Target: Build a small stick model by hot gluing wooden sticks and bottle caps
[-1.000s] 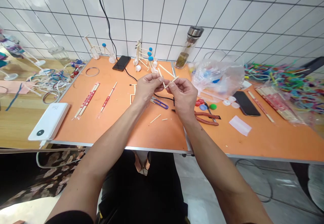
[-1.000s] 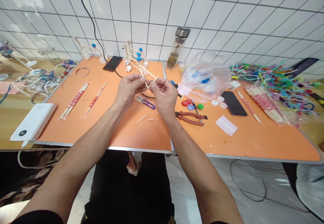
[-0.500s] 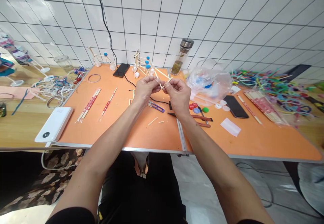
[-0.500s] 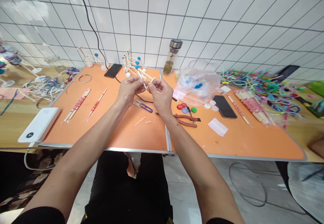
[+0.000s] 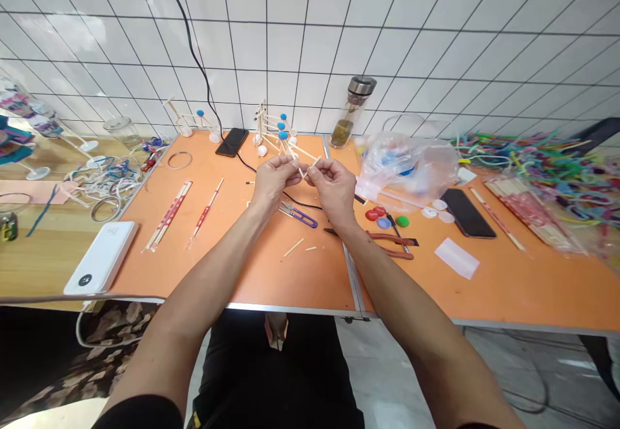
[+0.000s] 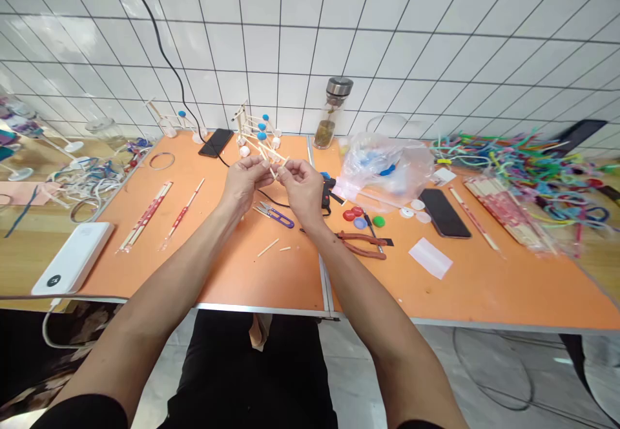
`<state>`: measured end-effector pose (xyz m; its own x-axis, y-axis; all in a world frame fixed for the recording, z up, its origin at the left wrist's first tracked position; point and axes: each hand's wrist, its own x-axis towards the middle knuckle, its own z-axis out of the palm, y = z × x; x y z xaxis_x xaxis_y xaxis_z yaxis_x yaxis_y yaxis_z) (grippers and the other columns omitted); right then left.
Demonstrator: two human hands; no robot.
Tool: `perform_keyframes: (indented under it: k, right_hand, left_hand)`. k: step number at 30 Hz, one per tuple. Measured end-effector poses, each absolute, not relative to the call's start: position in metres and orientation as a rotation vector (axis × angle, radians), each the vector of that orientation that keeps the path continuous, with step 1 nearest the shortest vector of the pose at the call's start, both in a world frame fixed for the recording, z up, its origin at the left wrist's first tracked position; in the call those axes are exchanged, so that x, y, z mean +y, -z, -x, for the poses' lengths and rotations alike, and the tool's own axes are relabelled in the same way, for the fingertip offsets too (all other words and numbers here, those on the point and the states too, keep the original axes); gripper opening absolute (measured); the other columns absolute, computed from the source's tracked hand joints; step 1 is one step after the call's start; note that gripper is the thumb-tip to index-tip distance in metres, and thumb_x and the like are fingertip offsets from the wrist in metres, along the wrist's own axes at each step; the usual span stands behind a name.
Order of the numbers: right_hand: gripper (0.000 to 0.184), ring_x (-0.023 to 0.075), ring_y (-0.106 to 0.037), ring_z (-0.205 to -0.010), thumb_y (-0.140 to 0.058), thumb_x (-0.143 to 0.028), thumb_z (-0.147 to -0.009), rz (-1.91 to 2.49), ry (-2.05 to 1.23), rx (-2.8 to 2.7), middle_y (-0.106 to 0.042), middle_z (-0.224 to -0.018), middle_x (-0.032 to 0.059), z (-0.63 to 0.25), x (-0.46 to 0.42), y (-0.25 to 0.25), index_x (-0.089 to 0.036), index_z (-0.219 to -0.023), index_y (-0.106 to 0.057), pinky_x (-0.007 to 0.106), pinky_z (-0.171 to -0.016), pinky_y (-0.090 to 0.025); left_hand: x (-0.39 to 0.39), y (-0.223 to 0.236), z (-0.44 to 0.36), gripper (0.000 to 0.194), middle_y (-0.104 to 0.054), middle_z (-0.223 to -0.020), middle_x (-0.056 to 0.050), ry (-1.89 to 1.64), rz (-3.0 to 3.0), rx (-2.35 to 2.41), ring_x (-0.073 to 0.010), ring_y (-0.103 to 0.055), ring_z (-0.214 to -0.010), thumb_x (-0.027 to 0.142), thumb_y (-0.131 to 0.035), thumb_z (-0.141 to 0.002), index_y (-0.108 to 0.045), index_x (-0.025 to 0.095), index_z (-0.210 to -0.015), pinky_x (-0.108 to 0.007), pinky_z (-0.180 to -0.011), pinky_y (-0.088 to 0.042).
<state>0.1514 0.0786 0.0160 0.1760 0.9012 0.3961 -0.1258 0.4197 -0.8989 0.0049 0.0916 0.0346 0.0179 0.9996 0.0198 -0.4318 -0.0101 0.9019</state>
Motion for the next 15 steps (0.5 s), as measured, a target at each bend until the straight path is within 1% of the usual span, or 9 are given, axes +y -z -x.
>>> perform_keyframes:
  k: [2, 4, 8, 11, 15]
  right_hand:
    - [0.039, 0.0171, -0.079, -0.081, -0.096, -0.055, -0.083, 0.865, -0.892, -1.159, -0.084, -0.091, 0.0020, -0.1488, 0.0781, -0.0122, -0.024, -0.089, -0.072, 0.033, -0.081, -0.067]
    - [0.042, 0.0175, -0.079, -0.082, -0.096, -0.059, -0.083, 0.885, -0.904, -1.160, -0.084, -0.092, 0.0020, -0.1465, 0.0776, -0.0095, -0.025, -0.089, -0.071, 0.034, -0.083, -0.067]
    - [0.050, 0.0178, -0.078, -0.081, -0.096, -0.068, -0.080, 0.880, -0.902, -1.178, -0.080, -0.085, 0.0006, -0.1444, 0.0783, -0.0060, -0.025, -0.089, -0.072, 0.033, -0.079, -0.066]
    - [0.055, 0.0172, -0.076, -0.077, -0.097, -0.073, -0.077, 0.865, -0.893, -1.169, -0.078, -0.082, 0.0001, -0.1445, 0.0789, -0.0048, -0.025, -0.088, -0.071, 0.033, -0.076, -0.065]
    - [0.058, 0.0175, -0.076, -0.078, -0.096, -0.077, -0.075, 0.853, -0.883, -1.180, -0.079, -0.082, 0.0005, -0.1446, 0.0777, -0.0057, -0.025, -0.087, -0.072, 0.034, -0.079, -0.067]
  left_hand:
    - [0.0919, -0.0308, -0.0029, 0.018, -0.086, -0.082, -0.004, -1.382, -0.899, 0.878, -0.0110, -0.077, -0.066, 0.027, -0.092, -0.086, -0.078, 0.016, -0.091, -0.022, -0.071, -0.063]
    - [0.0909, -0.0287, -0.0006, 0.019, -0.086, -0.083, -0.004, -1.381, -0.897, 0.902, -0.0113, -0.077, -0.065, 0.027, -0.093, -0.087, -0.078, 0.017, -0.092, -0.023, -0.072, -0.064]
    - [0.0882, -0.0277, 0.0021, 0.020, -0.086, -0.085, -0.004, -1.384, -0.884, 0.936, -0.0115, -0.078, -0.067, 0.028, -0.094, -0.088, -0.077, 0.017, -0.092, -0.023, -0.073, -0.064]
    - [0.0874, -0.0278, 0.0014, 0.015, -0.085, -0.082, -0.003, -1.395, -0.885, 0.914, -0.0106, -0.077, -0.064, 0.023, -0.090, -0.092, -0.077, 0.017, -0.090, -0.022, -0.070, -0.063]
    - [0.0865, -0.0289, -0.0006, 0.010, -0.084, -0.079, -0.002, -1.395, -0.874, 0.897, -0.0096, -0.074, -0.059, 0.018, -0.085, -0.095, -0.077, 0.017, -0.089, -0.021, -0.067, -0.063]
